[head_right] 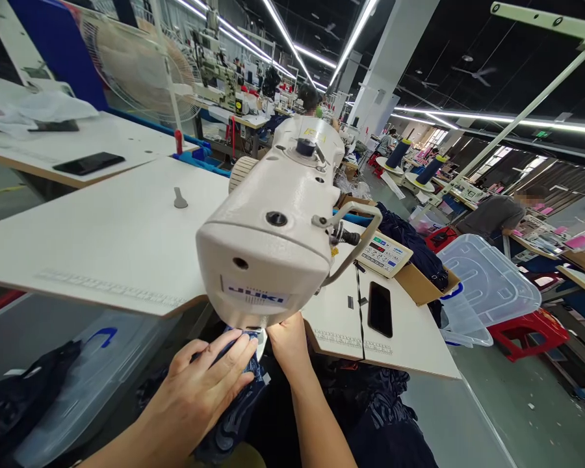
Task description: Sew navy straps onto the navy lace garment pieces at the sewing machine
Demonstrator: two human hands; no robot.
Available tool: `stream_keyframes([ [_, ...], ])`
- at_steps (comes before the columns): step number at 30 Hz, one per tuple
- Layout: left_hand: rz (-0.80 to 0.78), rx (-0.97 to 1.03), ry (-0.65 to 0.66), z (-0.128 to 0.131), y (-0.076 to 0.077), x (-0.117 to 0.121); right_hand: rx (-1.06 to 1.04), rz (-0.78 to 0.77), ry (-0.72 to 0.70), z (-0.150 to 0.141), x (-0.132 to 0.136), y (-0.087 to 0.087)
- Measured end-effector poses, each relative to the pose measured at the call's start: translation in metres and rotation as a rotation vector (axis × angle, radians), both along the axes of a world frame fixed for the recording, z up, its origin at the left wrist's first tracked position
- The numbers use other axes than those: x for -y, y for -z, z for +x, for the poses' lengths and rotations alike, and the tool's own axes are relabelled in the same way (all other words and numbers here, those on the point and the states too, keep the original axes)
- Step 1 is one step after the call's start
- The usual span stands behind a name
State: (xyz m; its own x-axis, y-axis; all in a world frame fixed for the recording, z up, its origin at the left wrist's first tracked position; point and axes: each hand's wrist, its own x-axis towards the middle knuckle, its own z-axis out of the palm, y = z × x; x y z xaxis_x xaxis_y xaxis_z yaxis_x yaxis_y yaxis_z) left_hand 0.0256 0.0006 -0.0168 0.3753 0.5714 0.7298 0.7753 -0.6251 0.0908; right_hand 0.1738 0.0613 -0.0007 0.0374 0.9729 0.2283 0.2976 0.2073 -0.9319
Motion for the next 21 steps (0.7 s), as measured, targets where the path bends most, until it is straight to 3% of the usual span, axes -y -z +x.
stream_keyframes([
  [13,-0.015,0.026,-0.020,0.0060,-0.0047,-0.0020,0.072,0.028,0.094,-0.0042,-0.0038,-0.0009],
  [21,0.000,0.026,-0.042,0.0071,-0.0035,-0.0032,0.078,0.077,0.030,-0.0017,-0.0066,0.0006],
])
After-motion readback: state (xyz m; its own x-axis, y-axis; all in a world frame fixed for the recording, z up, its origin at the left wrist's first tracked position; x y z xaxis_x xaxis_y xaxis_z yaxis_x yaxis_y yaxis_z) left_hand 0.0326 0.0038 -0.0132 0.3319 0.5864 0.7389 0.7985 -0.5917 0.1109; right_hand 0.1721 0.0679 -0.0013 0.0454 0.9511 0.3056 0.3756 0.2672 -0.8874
